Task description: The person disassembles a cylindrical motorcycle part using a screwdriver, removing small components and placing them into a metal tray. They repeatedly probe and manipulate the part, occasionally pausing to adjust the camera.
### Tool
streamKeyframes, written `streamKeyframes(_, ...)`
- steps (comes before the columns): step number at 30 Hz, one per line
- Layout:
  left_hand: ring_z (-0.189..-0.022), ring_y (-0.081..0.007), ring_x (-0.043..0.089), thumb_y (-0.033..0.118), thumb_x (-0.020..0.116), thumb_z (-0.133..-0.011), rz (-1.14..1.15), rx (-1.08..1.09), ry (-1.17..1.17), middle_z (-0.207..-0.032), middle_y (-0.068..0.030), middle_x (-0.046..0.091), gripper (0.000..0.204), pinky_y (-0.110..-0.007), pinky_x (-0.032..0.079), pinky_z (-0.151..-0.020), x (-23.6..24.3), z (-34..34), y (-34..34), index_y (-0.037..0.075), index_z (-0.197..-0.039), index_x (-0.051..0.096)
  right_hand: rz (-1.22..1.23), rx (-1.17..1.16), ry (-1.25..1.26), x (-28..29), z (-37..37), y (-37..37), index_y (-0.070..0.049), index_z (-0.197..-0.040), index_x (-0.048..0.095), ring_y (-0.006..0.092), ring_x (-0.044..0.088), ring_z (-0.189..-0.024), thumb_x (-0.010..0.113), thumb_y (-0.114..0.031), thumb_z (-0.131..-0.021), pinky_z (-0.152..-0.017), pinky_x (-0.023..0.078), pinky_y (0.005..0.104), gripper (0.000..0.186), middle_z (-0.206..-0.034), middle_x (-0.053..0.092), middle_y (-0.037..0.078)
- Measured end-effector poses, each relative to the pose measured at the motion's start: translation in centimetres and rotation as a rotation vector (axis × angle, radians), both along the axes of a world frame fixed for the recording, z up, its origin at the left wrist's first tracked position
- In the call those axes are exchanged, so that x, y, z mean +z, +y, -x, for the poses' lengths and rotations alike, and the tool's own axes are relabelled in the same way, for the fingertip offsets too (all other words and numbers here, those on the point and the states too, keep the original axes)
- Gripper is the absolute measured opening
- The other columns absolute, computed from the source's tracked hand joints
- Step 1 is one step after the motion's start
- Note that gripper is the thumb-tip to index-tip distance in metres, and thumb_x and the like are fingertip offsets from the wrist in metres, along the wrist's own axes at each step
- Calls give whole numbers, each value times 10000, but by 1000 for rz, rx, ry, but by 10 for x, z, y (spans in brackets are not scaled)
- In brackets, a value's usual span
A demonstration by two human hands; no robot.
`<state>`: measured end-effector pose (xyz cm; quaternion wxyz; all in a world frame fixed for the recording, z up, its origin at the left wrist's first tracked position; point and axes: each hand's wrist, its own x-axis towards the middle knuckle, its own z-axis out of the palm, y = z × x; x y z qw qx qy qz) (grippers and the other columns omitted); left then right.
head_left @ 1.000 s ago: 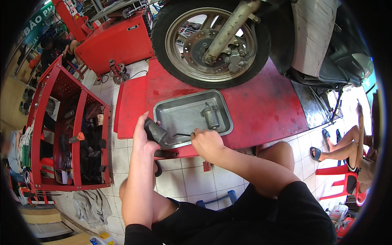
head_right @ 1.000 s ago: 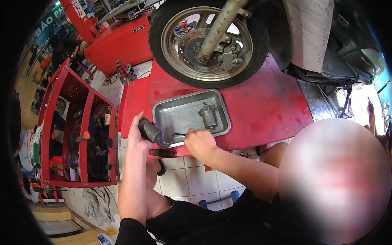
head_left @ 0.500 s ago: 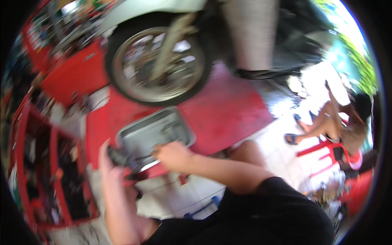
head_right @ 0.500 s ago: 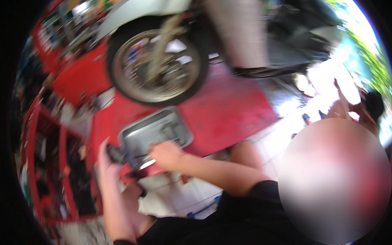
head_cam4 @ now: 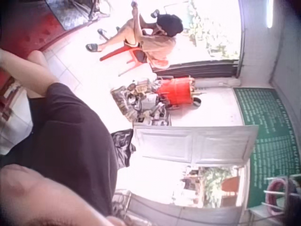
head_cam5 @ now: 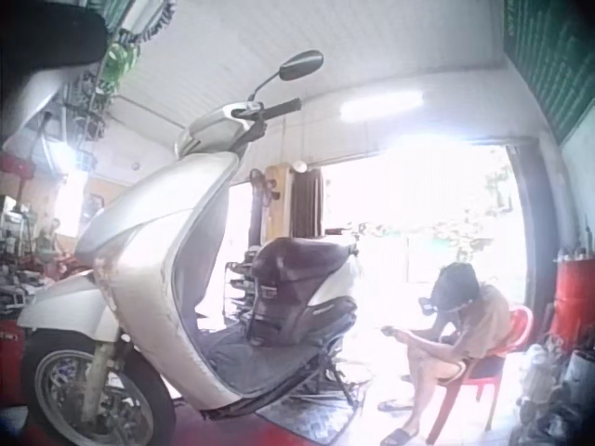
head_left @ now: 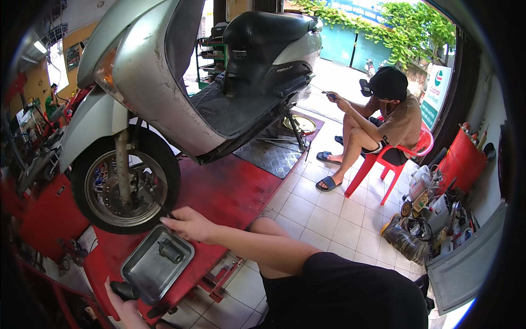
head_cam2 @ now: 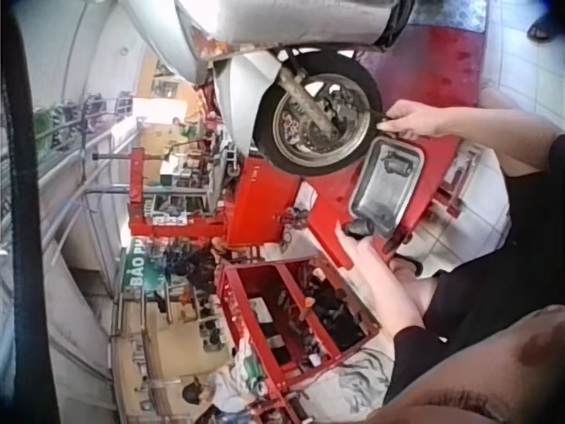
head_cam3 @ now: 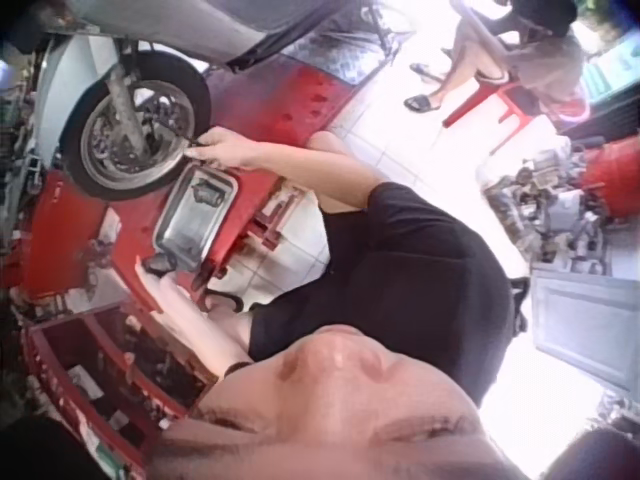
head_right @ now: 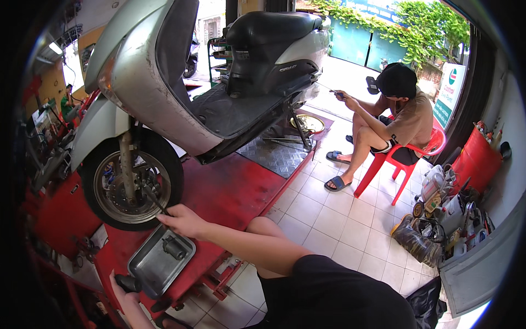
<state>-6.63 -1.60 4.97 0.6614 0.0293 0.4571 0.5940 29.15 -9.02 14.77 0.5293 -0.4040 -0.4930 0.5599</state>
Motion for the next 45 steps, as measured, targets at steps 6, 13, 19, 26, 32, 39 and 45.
streamKeyframes(6, -694, -207, 610, 370, 821, -733, 48, 9, -60, -781, -24, 581, 353, -366, 562, -665, 0, -5, -2, 166, -845, 555, -53, 159, -77, -8, -4, -62, -35, -832, 581, 58, 383, -578, 448, -421, -1053, -533, 323, 246, 464, -645, 417, -51)
streamKeyframes(13, -699, -207, 615, 382, 806, -739, 2, 9, -43, -795, -27, 589, 353, -370, 558, -659, 9, -15, -8, 162, -856, 556, -12, 173, 505, 63, 7, -64, 1, -1024, 598, 123, 528, -785, 428, -399, -1060, -687, 444, 283, 436, -836, 555, 46)
streamKeyframes(19, -861, -235, 654, 440, 759, -764, 37, -70, -59, -913, -39, 650, 364, -437, 556, -831, -12, -5, 17, 181, -969, 607, -842, 192, -784, 117, 4, -47, 63, -1003, 625, 316, 658, -727, 528, -268, -1011, -643, 516, 418, 344, -815, 653, 183)
streamKeyframes(26, -887, -212, 649, 461, 669, -855, 52, -90, 57, -876, -29, 671, 294, -422, 533, -816, -27, -25, 16, 172, -907, 657, -532, 281, -1015, 98, -4, -34, 69, -681, 663, 411, 683, -743, 633, -1, -649, -623, 539, 463, 82, -762, 657, 249)
streamKeyframes(32, -881, -207, 664, 460, 668, -860, 67, -285, 160, -883, -34, 687, 297, -406, 550, -790, -26, -36, 24, 166, -901, 659, -344, 423, -1003, 19, 6, 10, 75, -726, 687, 404, 693, -761, 631, 29, -676, -628, 548, 466, 88, -771, 679, 237)
streamKeyframes(39, -732, -193, 630, 406, 654, -904, 15, -75, 228, -834, -43, 652, 286, -346, 557, -675, 8, -82, 13, 145, -1015, 626, -213, 315, -1005, 2, 0, 36, 42, -915, 681, 394, 694, -848, 624, 3, -757, -705, 558, 460, 173, -842, 688, 236)
streamKeyframes(45, -755, -217, 642, 359, 735, -846, 219, -126, 52, -825, -62, 645, 253, -388, 568, -693, -6, -61, 8, 157, -964, 640, -357, 189, -735, -27, -7, 52, 29, -1118, 654, 391, 677, -833, 607, -51, -874, -751, 536, 428, 261, -969, 681, 243)
